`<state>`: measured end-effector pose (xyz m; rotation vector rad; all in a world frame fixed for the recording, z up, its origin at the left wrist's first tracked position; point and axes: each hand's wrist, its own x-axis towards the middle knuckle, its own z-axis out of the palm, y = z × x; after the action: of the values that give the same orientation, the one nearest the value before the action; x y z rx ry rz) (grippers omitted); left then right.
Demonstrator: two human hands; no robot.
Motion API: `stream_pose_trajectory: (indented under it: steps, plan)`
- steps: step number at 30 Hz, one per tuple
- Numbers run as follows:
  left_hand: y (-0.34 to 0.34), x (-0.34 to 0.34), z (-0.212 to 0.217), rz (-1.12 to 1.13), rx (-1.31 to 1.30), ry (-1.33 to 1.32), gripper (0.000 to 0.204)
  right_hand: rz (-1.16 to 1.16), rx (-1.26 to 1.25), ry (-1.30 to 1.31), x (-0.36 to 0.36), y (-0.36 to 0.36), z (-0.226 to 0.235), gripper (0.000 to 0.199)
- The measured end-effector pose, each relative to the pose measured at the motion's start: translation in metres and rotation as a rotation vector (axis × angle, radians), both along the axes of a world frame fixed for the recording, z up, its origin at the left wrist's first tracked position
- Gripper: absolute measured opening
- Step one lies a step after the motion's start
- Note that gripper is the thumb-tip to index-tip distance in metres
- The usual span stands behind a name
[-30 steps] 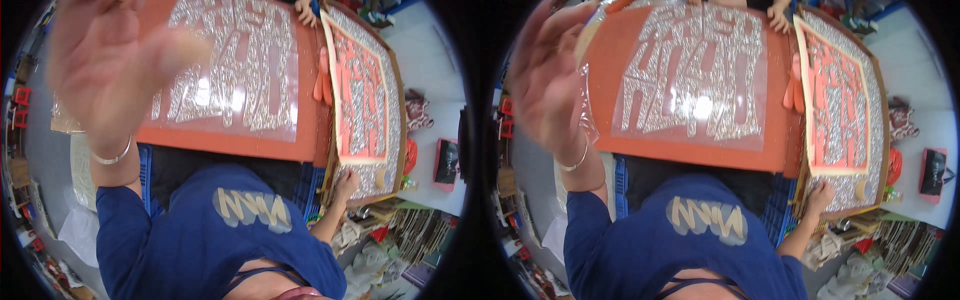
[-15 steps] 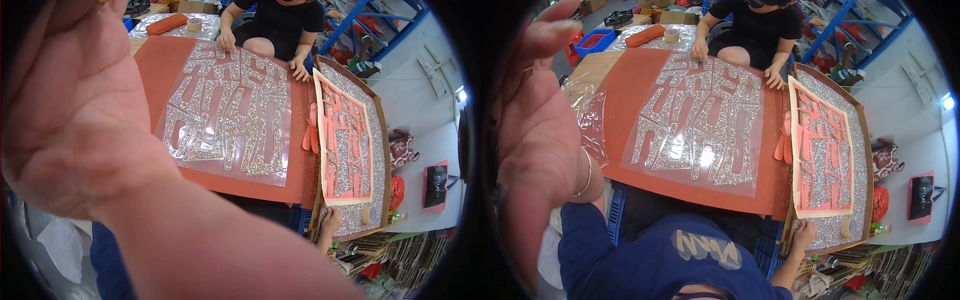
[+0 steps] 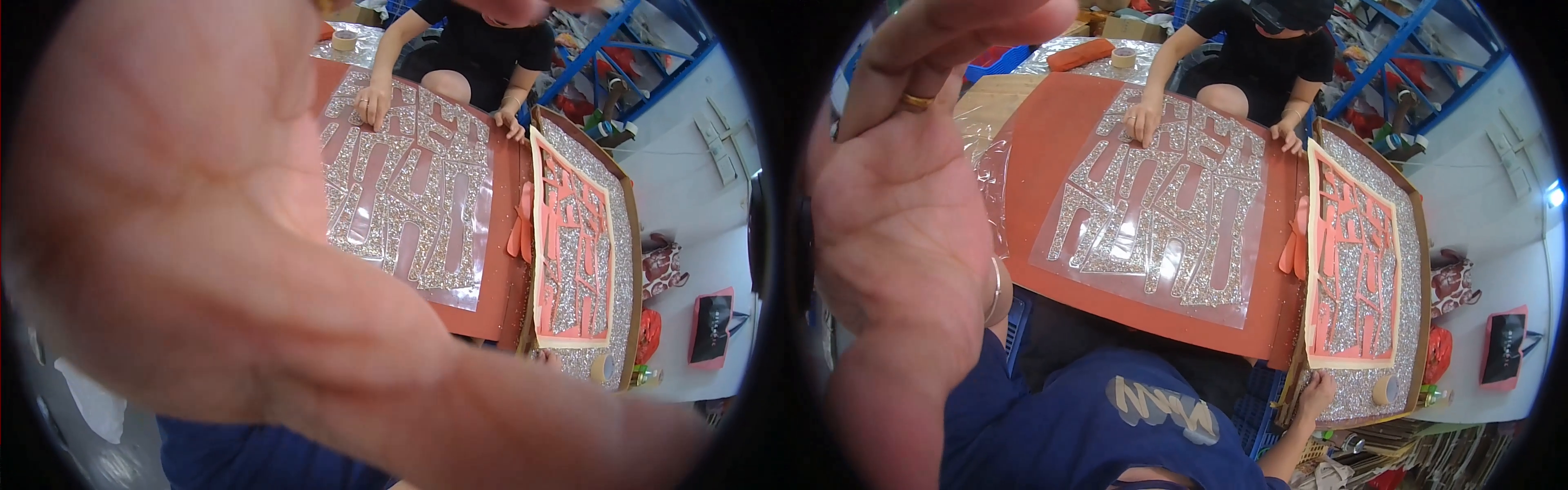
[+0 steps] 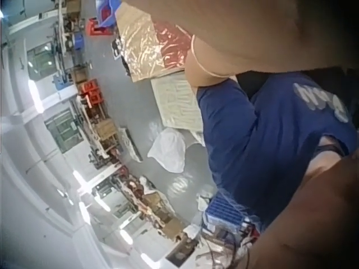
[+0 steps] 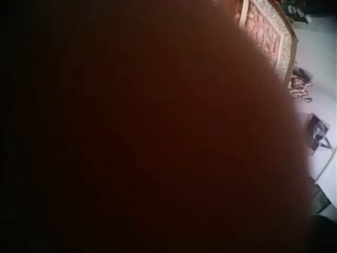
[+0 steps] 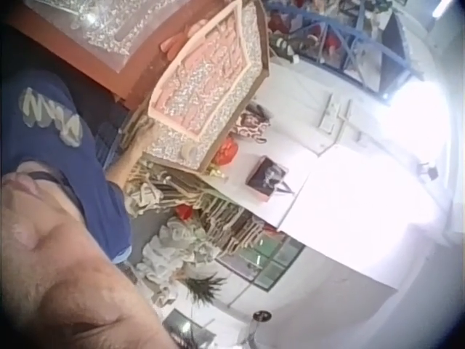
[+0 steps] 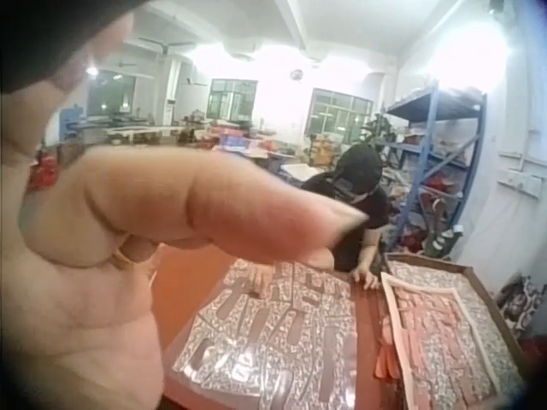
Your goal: The recorder applies glitter to shoe upper components by placing them into a stencil, covering with adhesive film, and pressing them into a bed of glitter.
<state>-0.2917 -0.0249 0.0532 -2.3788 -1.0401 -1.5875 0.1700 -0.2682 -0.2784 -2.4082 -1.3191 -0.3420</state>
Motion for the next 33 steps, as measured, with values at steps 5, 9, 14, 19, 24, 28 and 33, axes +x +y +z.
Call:
stream_pose_trajectory:
  steps: [5, 9, 14, 19, 24, 28, 33]
  plan:
    - [-0.003, 0.003, -0.001, 0.061, -0.078, 0.019, 0.068, 0.030, -0.002, 0.003, 0.001, 0.017, 0.001, 0.008]
    - [0.001, -0.007, -0.025, 0.135, -0.148, 0.615, 0.070, -0.009, -0.018, -0.006, 0.001, 0.002, 0.002, 0.008]
    - [-0.041, -0.011, 0.007, -0.372, -0.352, 0.678, 0.054, 0.037, -0.027, -0.011, 0.005, 0.012, 0.007, 0.007]
    - [-0.025, 0.029, -0.024, -0.458, -0.121, 0.351, 0.050, -0.098, -0.191, 0.247, -0.013, 0.007, 0.024, 0.028]
    - [-0.043, 0.035, -0.023, -0.446, -0.171, 0.392, 0.050, 0.012, -0.067, 0.062, 0.007, 0.011, -0.003, 0.012]
    - [-0.043, 0.030, -0.015, -0.479, -0.164, 0.447, 0.049, 0.045, 0.027, 0.001, 0.003, 0.005, -0.003, 0.005]
    - [-0.043, 0.016, -0.007, -0.460, -0.180, 0.523, 0.049, 0.047, 0.056, -0.026, -0.001, 0.006, 0.002, 0.005]
